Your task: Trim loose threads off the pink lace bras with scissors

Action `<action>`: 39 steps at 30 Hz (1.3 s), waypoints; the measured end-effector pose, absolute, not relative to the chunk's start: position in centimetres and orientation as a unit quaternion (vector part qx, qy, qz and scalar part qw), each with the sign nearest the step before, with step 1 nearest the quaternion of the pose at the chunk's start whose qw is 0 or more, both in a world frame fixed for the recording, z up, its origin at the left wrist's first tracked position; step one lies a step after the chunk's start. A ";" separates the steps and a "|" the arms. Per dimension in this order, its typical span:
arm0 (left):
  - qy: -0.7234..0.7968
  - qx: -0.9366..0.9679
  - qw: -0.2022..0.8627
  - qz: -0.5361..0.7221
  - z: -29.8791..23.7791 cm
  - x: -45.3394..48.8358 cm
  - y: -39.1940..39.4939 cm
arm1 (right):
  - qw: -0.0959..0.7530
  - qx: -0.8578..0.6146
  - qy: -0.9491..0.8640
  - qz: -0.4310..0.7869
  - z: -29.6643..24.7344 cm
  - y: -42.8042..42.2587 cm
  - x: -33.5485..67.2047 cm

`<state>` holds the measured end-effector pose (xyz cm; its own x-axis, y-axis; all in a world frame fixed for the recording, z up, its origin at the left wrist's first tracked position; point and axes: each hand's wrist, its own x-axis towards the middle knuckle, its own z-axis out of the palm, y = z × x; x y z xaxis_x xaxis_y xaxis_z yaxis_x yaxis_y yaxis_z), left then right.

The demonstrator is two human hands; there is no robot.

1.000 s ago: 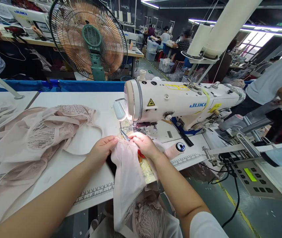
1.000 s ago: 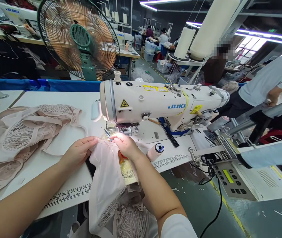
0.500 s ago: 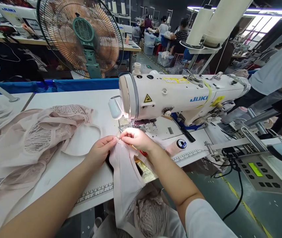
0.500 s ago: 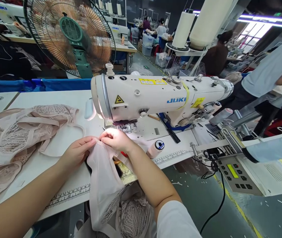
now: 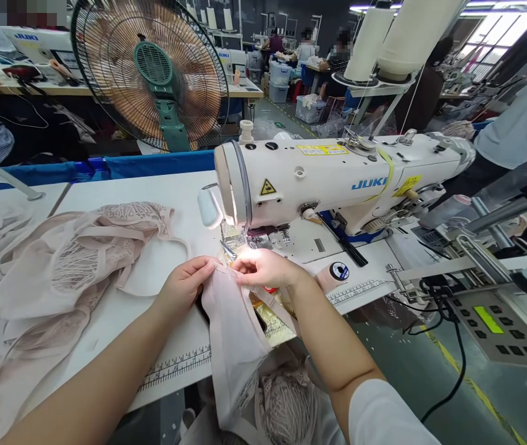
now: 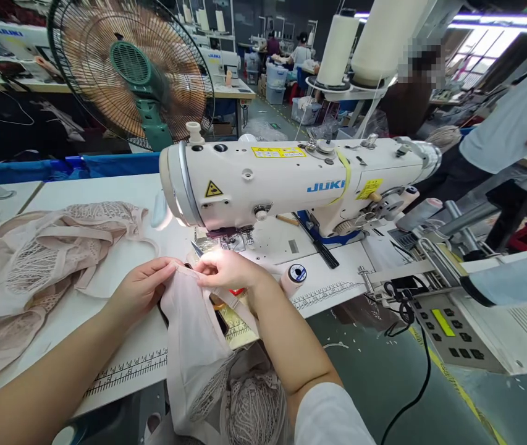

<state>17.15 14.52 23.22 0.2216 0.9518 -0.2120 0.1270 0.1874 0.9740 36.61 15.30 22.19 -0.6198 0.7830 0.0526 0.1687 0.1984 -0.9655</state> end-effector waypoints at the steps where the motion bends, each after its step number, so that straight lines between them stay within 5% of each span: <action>1: 0.510 0.536 0.569 0.360 23.2 17.0 14.6 | 0.292 -0.344 -0.727 0.518 22.3 15.2 36.6; 11: 0.526 0.655 0.419 0.345 24.2 16.9 14.4 | 0.308 -0.362 -0.732 0.488 22.6 15.0 36.4; 39: 0.556 0.535 0.526 0.357 23.8 18.1 13.5 | 0.353 -0.342 -0.735 0.467 20.7 15.3 34.1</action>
<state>18.07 13.52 23.80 0.1255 0.9712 -0.2026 0.2201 0.1718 0.9602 34.06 15.32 20.71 -0.5158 0.8332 0.1995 0.1734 0.3296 -0.9281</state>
